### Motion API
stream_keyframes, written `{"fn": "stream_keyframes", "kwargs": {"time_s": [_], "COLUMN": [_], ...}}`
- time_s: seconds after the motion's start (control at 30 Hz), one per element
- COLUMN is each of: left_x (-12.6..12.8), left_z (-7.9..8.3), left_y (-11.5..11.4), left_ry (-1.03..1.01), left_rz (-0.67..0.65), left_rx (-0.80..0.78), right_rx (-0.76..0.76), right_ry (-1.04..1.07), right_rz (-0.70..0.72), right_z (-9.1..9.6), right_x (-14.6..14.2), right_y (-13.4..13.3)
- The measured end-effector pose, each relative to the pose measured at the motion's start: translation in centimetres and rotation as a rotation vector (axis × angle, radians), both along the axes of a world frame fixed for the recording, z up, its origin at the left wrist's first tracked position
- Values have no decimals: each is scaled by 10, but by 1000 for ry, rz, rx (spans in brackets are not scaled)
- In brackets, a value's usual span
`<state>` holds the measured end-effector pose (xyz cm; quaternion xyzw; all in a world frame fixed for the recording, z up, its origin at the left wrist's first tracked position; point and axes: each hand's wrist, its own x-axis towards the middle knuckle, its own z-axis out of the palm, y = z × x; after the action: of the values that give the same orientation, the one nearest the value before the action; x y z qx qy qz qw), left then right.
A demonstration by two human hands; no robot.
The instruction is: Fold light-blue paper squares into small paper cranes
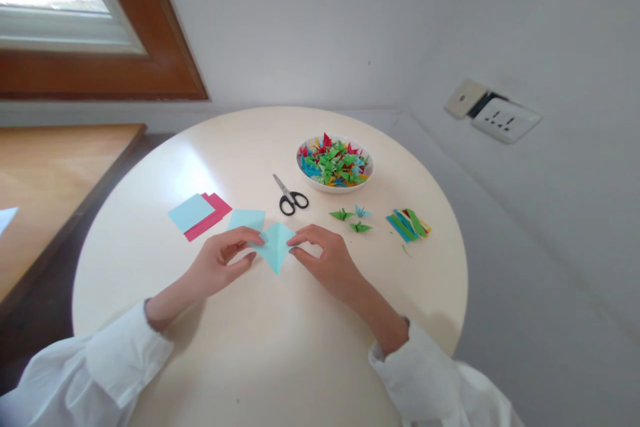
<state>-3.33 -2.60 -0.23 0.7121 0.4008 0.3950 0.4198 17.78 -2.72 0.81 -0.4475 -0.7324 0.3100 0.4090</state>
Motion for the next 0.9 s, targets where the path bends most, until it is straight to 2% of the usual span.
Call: {"fn": "stream_keyframes", "kwargs": {"time_s": [0.13,0.3,0.47,0.7,0.9], "left_x": [4,11,14,15,17], "left_z": [1,0,-1,0,-4], "left_y": [10,18,17,16,15], "left_ry": [80,52,72,145,76], "left_rz": [28,63,131,105,110], "left_rx": [40,33,19,54,-13], "right_rx": [7,-69,-86,-92,-108], "right_ry": [0,8,38,41,124], "right_rz": [-35,-97,-144,-130,-132], "right_z": [0,-5,-12,-13,-16], "right_x": [-2,-8,-12,-14,-18], "right_y": [6,12,12,8,7]}}
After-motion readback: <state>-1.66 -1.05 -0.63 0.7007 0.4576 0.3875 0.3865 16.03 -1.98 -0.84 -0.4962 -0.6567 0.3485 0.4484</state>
